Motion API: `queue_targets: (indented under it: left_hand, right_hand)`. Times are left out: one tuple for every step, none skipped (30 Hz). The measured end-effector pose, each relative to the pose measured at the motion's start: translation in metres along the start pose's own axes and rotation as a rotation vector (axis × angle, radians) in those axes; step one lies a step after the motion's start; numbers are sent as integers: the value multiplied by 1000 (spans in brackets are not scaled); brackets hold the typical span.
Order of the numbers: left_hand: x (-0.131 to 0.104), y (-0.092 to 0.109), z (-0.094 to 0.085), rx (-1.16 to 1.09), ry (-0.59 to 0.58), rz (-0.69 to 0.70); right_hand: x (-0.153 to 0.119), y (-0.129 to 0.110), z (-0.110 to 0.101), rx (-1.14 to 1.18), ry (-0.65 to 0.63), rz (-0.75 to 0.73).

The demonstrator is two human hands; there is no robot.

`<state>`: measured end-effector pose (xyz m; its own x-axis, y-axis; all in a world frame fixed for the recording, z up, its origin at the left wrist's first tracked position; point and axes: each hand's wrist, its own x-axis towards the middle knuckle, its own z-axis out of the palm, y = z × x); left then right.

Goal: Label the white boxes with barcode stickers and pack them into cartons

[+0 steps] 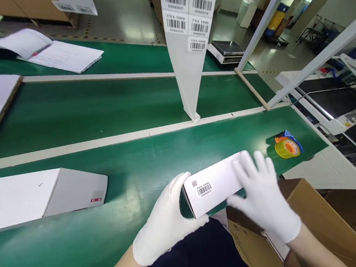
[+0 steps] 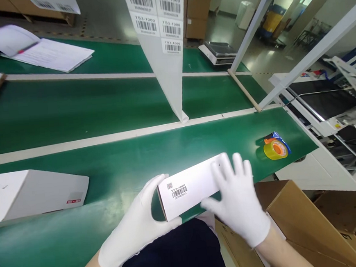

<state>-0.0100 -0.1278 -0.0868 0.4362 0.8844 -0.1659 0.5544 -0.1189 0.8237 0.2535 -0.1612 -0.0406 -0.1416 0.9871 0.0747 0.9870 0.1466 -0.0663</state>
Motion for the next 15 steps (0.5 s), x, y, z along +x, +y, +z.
queue_targets:
  left_hand:
    - [-2, -2, -5, 34, -34, -12]
    - [-5, -5, -15, 80, -54, -17]
    - [-8, -10, -29, 136, -43, -10]
    - [-11, -17, -48, 200, 21, 6]
    - [-15, -26, -72, 273, 140, 26]
    - [-20, -36, -100, 353, 304, 39]
    - [-26, -48, -131, 432, 510, 33]
    - [-33, -60, -162, 521, 683, -10]
    - [-43, -72, -193, 603, 840, -86]
    - [-53, -83, -220, 653, 944, -229]
    - [-63, -93, -243, 612, 893, -415]
    - [-71, -101, -261, 527, 817, -538]
    - [-78, -107, -272, 460, 758, -612]
    - [-81, -110, -277, 395, 692, -646]
    - [-81, -110, -276, 354, 649, -639]
  right_hand:
    - [-2, 17, 2, 52, 53, 76]
    - [-3, 32, 4, 162, 88, 127]
    - [-3, 44, 8, 322, 98, 155]
    - [-1, 52, 13, 507, 86, 165]
    - [2, 56, 18, 689, 61, 163]
    - [5, 57, 24, 843, 35, 159]
    - [9, 56, 31, 954, 19, 161]
    - [12, 55, 37, 1016, 16, 179]
    - [14, 53, 43, 1034, 22, 207]
    - [16, 53, 48, 1020, 30, 236]
    - [18, 54, 53, 983, 34, 262]
    - [18, 55, 57, 938, 31, 280]
    - [18, 55, 60, 896, 17, 289]
    - [18, 54, 63, 868, -9, 290]
    - [17, 51, 64, 853, -44, 289]
